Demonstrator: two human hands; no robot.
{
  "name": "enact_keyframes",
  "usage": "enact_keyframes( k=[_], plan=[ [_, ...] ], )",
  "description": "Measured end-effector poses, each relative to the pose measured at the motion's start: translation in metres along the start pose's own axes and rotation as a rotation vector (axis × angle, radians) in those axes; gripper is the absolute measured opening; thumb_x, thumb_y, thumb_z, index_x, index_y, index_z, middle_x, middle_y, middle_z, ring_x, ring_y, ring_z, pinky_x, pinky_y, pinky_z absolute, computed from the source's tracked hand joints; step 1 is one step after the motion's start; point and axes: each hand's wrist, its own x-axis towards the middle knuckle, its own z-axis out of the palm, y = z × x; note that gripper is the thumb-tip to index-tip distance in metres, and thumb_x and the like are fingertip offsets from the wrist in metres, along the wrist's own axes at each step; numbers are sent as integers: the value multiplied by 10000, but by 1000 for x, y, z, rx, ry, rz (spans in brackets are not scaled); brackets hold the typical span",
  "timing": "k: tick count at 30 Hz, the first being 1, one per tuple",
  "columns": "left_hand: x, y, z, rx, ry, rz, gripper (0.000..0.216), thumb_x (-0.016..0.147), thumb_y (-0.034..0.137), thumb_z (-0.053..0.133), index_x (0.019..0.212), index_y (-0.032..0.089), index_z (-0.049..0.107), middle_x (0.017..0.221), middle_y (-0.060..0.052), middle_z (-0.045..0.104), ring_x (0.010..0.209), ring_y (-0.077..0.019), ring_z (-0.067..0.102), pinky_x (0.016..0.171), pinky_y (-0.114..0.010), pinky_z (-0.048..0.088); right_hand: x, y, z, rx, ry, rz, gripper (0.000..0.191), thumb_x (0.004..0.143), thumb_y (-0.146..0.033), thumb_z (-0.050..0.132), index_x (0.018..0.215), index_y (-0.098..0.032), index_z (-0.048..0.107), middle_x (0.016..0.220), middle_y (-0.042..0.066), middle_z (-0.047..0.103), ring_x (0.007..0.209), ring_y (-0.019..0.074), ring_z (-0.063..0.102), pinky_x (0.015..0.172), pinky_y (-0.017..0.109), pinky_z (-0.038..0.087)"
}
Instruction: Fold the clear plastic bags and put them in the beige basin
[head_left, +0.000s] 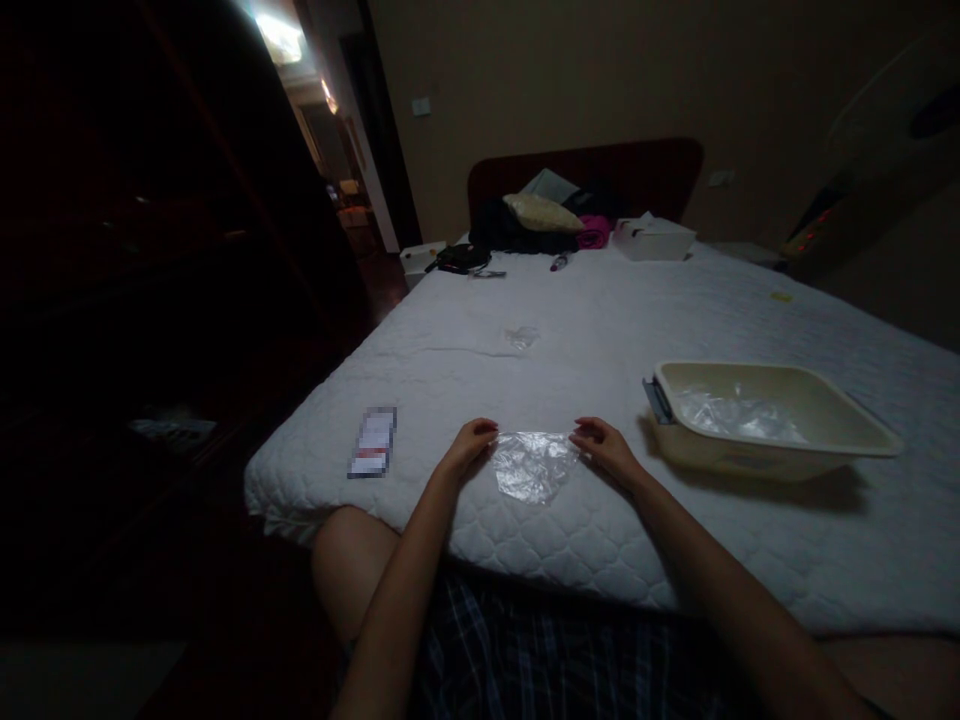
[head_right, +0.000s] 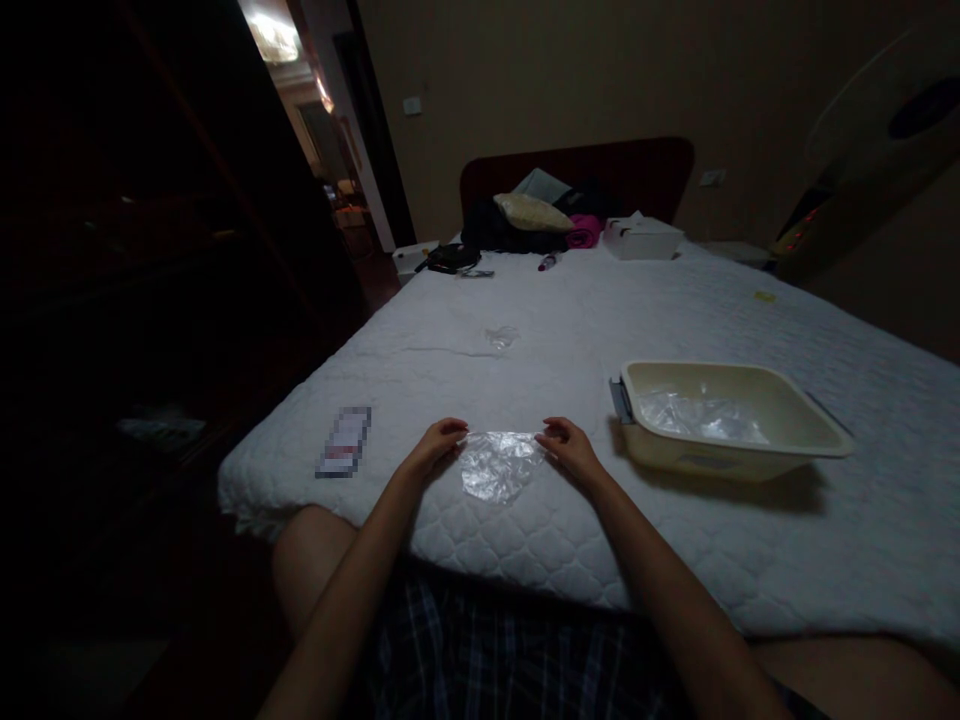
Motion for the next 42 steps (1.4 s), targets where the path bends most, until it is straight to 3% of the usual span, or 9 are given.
enact_keyframes(
  k=[4,6,9,13,21,27,31,36,42],
  plan=[
    [-15,7,-15,60,71,-60,246,626,304,674,781,150,563,614,33,526,416,-16,410,408,-143,314,-10,-4,-10,-1,-19,234,421,647,-550,654,782,-158,581,605,16,578,445,76,467,352,172,315],
    [-23,9,-23,123,46,-139,242,640,335,657,740,137,562,605,15,546,381,-18,387,363,-151,254,-15,-3,-13,-8,-99,366,423,661,-563,637,718,-148,573,558,16,572,367,50,407,302,159,240],
    [-28,7,-26,207,-2,-187,235,667,353,632,716,127,587,524,23,523,344,-27,361,337,-163,205,-22,-2,-11,4,-173,426,391,659,-523,658,692,-141,578,547,11,574,345,41,401,286,150,226],
    [-21,-2,-19,330,2,-168,211,674,331,639,690,121,624,387,59,408,306,-36,314,325,-174,184,-25,2,-5,69,-180,399,306,643,-418,695,707,-136,596,606,20,604,384,42,444,303,143,267],
    [-12,-18,-7,215,35,-123,274,596,268,711,812,122,626,569,25,555,361,-32,399,354,-167,264,-23,6,-3,89,-166,387,274,629,-376,705,731,-143,604,613,23,614,407,51,467,320,148,277],
    [-17,-17,3,124,74,-28,204,543,205,714,690,118,602,581,18,563,436,-51,446,406,-172,302,-25,6,4,108,-149,276,321,564,-363,732,764,-163,580,530,-40,534,406,67,461,333,164,276],
    [-19,-16,2,122,43,10,186,544,209,703,667,120,595,562,27,546,433,-49,427,408,-174,292,-28,7,7,90,-136,175,309,584,-400,713,727,-166,568,574,-27,551,457,90,512,362,175,317],
    [-20,-20,-2,112,28,59,201,571,233,688,710,121,596,592,23,559,425,-48,430,397,-176,299,-34,5,7,94,-81,181,307,585,-405,708,741,-179,571,657,3,604,579,149,610,450,209,426],
    [-17,-28,-6,92,60,66,306,605,281,675,857,111,632,625,-7,597,420,-69,489,390,-186,334,-41,-4,10,-3,-21,43,250,609,-381,679,718,-175,588,651,39,643,646,180,624,579,265,480]
  ],
)
